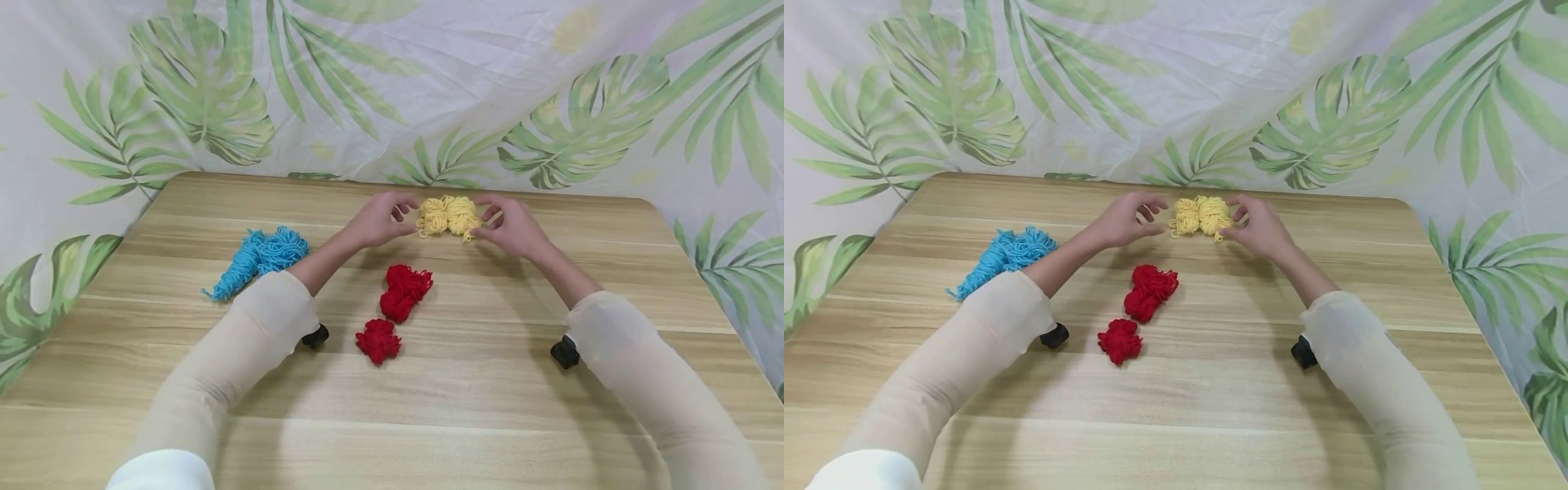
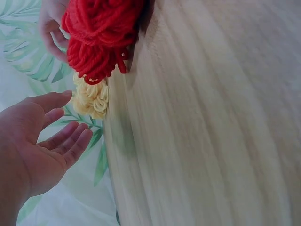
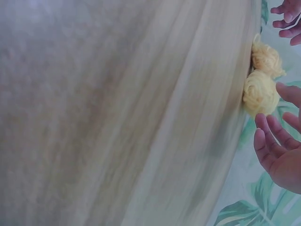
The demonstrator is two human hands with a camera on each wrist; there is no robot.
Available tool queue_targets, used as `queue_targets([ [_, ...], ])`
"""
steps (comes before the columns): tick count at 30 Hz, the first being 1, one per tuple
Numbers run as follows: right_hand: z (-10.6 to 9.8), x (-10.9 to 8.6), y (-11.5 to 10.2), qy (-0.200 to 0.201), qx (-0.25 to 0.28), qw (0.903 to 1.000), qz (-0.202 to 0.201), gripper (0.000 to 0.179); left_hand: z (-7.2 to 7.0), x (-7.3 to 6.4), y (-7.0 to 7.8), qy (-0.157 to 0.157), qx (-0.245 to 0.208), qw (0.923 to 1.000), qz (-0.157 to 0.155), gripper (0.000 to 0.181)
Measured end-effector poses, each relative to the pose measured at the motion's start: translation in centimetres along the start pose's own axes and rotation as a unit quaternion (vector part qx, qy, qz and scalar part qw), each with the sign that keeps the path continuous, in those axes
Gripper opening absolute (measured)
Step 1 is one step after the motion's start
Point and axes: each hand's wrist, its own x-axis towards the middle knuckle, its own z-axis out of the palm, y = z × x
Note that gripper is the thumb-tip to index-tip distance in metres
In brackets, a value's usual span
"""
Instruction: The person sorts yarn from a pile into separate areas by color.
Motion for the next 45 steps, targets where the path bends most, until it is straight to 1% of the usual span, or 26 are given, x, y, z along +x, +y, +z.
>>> queue_targets([
  [6, 0.3, -0.6, -1.1, 0.002, 0.012, 0.9997, -0.022, 0.050, -0.6, -1.0, -0.1, -0.002, 0.003, 0.9999, 0.010, 0.040],
  [9, 0.6, -0.9, -1.8, -0.005, 0.014, 0.9992, -0.036, 0.046, -0.8, -1.6, -0.4, 0.003, 0.004, 0.9999, 0.016, 0.039],
  [14, 1.1, -1.6, -3.0, -0.024, 0.015, 0.9977, -0.062, 0.042, -1.1, -2.6, -0.6, 0.003, -0.002, 0.9997, 0.022, 0.038],
  [18, 1.5, -2.1, -3.8, -0.041, 0.019, 0.9955, -0.083, 0.040, -1.4, -3.5, -0.5, -0.006, 0.003, 0.9998, 0.017, 0.037],
  [22, 1.9, -2.4, -4.1, -0.056, 0.020, 0.9934, -0.098, 0.039, -1.6, -4.3, -0.4, -0.012, 0.010, 0.9998, 0.014, 0.036],
  [28, 2.3, -2.9, -4.5, -0.079, 0.025, 0.9891, -0.121, 0.037, -1.7, -5.3, -0.1, -0.023, 0.026, 0.9993, 0.018, 0.035],
  [32, 2.7, -3.2, -4.6, -0.092, 0.030, 0.9856, -0.139, 0.039, -1.7, -5.9, 0.1, -0.034, 0.030, 0.9987, 0.023, 0.035],
  [36, 3.1, -3.4, -4.7, -0.111, 0.039, 0.9799, -0.161, 0.043, -1.9, -6.5, 0.1, -0.039, 0.031, 0.9984, 0.026, 0.035],
  [41, 3.7, -3.5, -4.9, -0.146, 0.047, 0.9716, -0.180, 0.046, -2.2, -7.3, 0.1, -0.039, 0.036, 0.9984, 0.021, 0.036],
  [45, 4.1, -3.5, -5.2, -0.164, 0.058, 0.9667, -0.187, 0.049, -2.3, -8.0, 0.1, -0.038, 0.035, 0.9985, 0.017, 0.036],
])
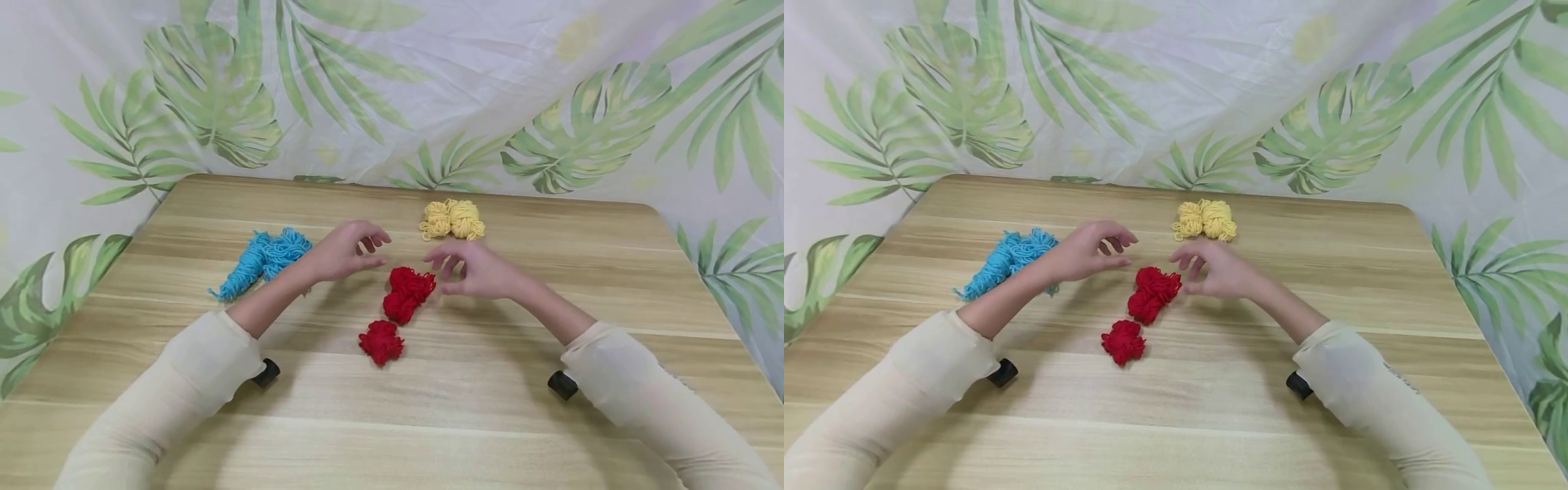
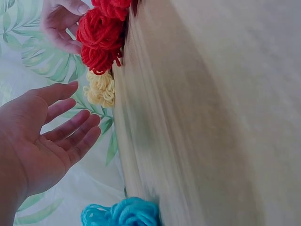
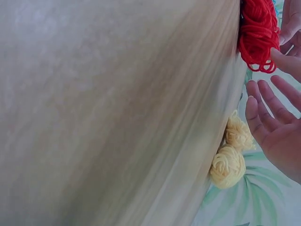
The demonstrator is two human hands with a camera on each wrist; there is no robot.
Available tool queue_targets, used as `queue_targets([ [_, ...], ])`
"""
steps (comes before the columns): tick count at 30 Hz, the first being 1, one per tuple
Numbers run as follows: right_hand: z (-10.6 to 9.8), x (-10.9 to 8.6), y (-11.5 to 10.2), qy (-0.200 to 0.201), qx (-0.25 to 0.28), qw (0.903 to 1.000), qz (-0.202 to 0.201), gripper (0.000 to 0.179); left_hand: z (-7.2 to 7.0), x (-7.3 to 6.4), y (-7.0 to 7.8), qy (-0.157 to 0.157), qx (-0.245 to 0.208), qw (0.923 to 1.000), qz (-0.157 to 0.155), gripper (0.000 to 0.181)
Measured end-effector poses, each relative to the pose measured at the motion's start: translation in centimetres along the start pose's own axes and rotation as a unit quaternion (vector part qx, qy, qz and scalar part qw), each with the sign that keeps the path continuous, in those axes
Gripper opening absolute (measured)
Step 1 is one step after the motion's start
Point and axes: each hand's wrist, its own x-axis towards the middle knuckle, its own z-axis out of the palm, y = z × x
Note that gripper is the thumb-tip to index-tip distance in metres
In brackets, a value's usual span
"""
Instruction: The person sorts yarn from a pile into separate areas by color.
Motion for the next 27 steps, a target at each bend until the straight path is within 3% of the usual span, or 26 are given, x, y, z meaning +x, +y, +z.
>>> queue_targets([
  [10, 1.0, 0.9, -0.8, -0.035, -0.032, 0.9988, 0.013, 0.055, 0.3, -1.3, -0.6, 0.000, 0.015, 0.9999, 0.001, 0.034],
  [22, 1.6, 1.8, -1.2, -0.034, -0.046, 0.9977, 0.036, 0.018, 0.2, -2.0, -0.8, -0.004, 0.008, 1.0000, 0.000, 0.034],
  [27, 1.6, 1.7, -1.2, -0.030, -0.040, 0.9984, 0.025, 0.007, 0.1, -2.0, -0.7, -0.007, 0.006, 0.9999, -0.005, 0.034],
])
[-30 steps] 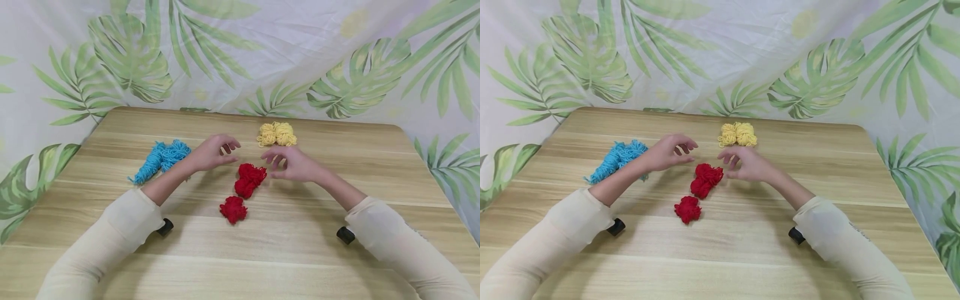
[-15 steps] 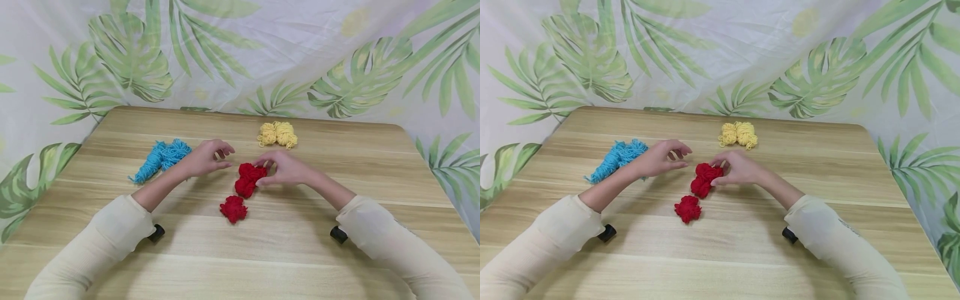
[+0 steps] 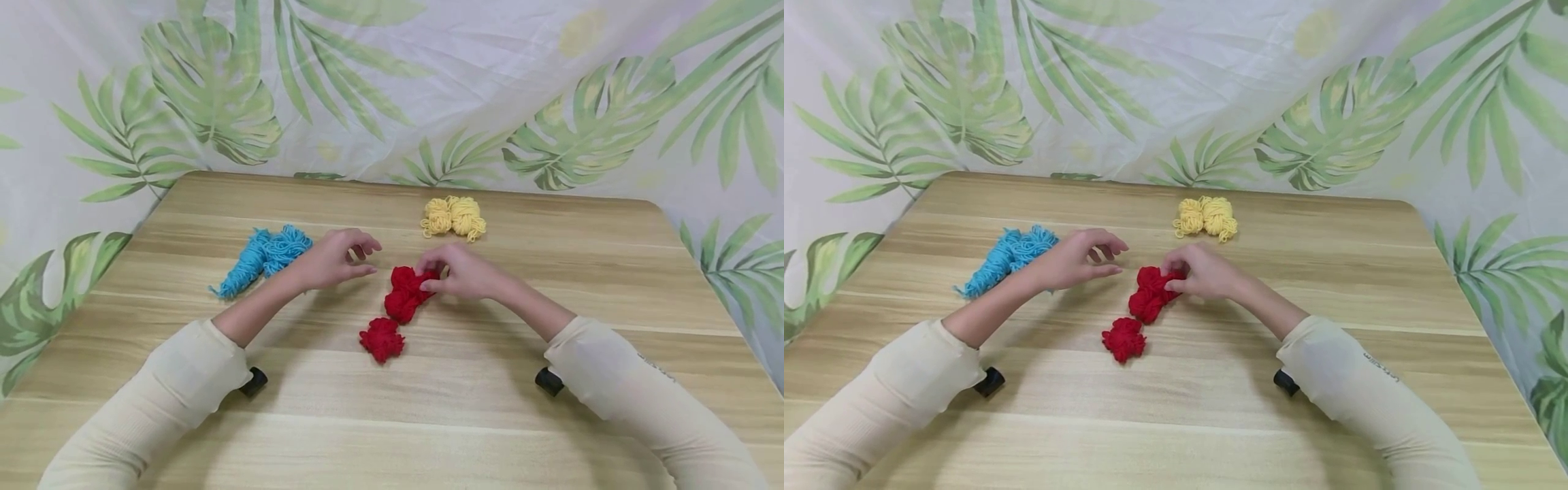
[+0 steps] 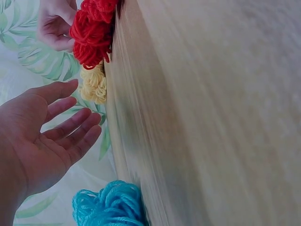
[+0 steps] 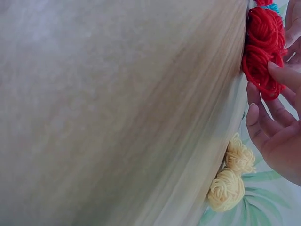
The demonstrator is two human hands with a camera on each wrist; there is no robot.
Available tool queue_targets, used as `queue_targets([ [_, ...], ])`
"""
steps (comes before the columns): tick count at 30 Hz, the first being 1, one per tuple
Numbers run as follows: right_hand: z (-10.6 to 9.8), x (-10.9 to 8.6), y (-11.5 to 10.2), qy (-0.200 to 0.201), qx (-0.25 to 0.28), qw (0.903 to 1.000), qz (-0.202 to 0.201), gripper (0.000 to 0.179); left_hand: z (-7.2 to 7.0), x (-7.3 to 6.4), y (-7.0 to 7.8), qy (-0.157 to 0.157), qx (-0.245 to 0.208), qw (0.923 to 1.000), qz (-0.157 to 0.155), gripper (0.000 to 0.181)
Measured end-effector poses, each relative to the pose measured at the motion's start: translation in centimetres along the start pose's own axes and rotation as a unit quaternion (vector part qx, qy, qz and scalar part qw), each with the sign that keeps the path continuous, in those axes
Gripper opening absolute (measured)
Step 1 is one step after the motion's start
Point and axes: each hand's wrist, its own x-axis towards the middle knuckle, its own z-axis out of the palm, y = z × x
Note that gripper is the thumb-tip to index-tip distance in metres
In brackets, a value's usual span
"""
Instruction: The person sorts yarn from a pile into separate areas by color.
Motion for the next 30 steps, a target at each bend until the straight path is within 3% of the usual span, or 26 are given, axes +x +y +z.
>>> queue_targets([
  [14, -0.7, -0.9, 0.8, 0.037, 0.001, 0.9993, -0.005, 0.004, 0.1, 0.1, 0.3, -0.006, -0.001, 1.0000, 0.000, 0.035],
  [23, -1.5, -2.1, 1.3, 0.053, 0.015, 0.9985, 0.005, 0.005, 0.1, 0.2, 0.3, -0.014, -0.020, 0.9995, 0.019, 0.034],
  [30, -2.1, -2.7, 1.8, 0.063, 0.017, 0.9978, 0.010, 0.005, -0.5, -0.2, 0.3, -0.020, -0.038, 0.9990, 0.007, 0.036],
])
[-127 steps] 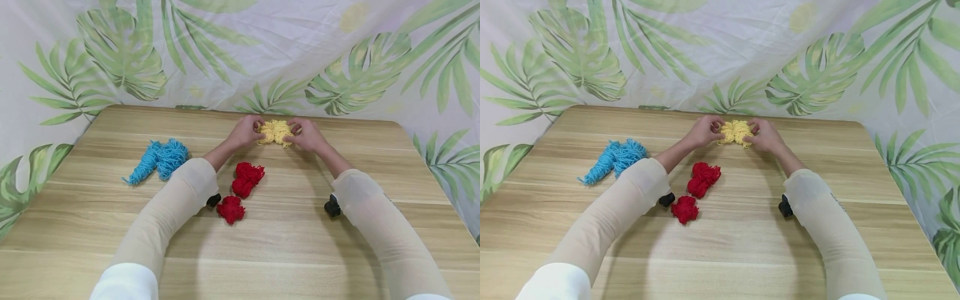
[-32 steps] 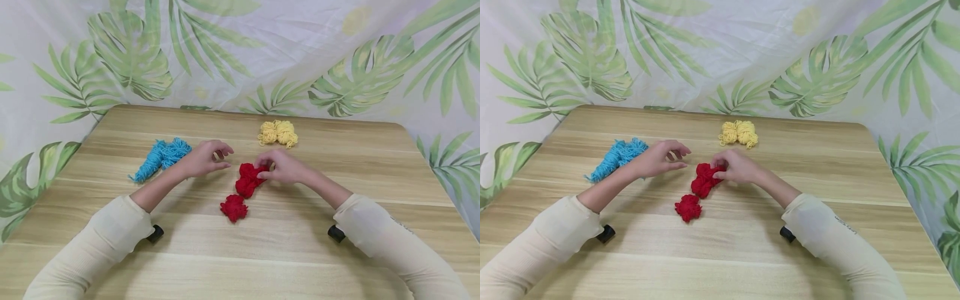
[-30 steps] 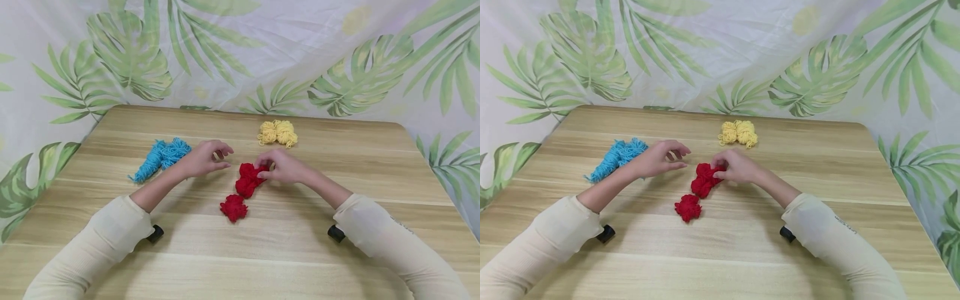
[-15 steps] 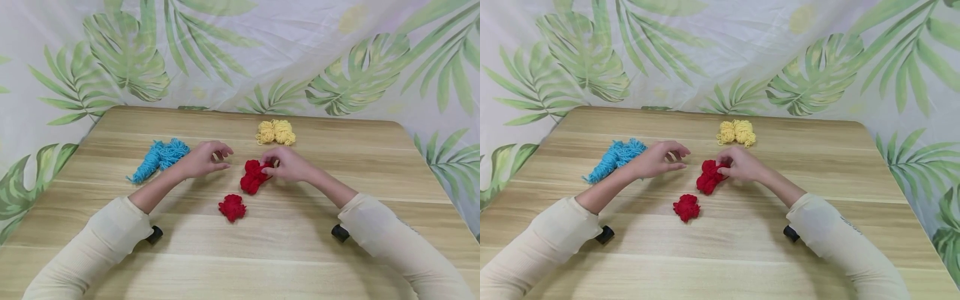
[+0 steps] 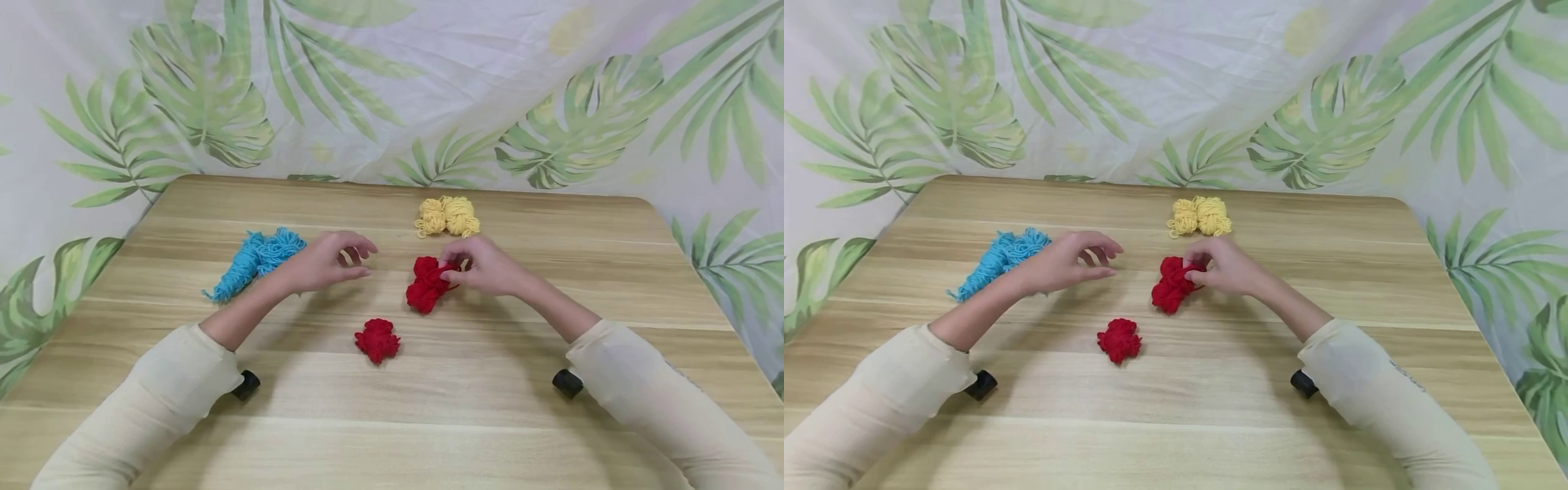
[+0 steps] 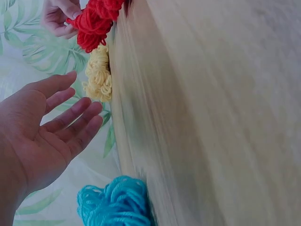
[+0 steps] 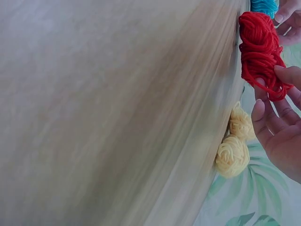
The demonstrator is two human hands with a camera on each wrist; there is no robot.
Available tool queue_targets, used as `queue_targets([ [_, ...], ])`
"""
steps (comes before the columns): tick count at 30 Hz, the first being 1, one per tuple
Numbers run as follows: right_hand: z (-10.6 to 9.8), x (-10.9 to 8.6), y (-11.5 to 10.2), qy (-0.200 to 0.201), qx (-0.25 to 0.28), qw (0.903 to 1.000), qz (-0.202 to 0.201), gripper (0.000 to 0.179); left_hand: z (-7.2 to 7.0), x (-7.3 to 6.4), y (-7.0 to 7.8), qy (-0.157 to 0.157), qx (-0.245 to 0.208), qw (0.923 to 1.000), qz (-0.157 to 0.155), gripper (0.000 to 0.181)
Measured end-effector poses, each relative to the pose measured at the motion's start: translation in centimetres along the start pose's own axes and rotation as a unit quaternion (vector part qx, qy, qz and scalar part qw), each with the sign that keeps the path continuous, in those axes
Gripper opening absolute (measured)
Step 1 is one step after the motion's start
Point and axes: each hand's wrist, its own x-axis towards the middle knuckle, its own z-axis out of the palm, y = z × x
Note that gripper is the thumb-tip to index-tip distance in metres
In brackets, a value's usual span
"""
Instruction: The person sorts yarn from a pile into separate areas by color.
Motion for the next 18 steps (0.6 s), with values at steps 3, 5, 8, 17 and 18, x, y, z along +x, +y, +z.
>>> queue_targets([
  [3, -0.2, -0.2, 0.2, 0.005, 0.003, 0.9999, 0.010, 0.005, -0.2, -0.2, -0.2, -0.003, -0.007, 1.0000, 0.004, 0.035],
  [5, -0.3, -0.4, 0.3, 0.007, 0.005, 0.9999, 0.015, 0.005, -0.3, -0.3, -0.4, -0.004, -0.006, 0.9999, 0.008, 0.034],
  [8, -0.5, -0.6, 0.5, 0.009, 0.010, 0.9997, 0.018, 0.004, -0.3, -0.3, -0.5, -0.005, -0.004, 0.9999, 0.012, 0.034],
  [17, -1.2, -1.2, 0.7, 0.029, 0.015, 0.9993, 0.018, 0.006, -0.1, -0.2, 0.1, -0.003, -0.003, 1.0000, 0.009, 0.035],
  [18, -1.3, -1.3, 0.7, 0.033, 0.015, 0.9991, 0.020, 0.006, 0.0, -0.2, 0.2, -0.003, -0.003, 1.0000, 0.009, 0.035],
])
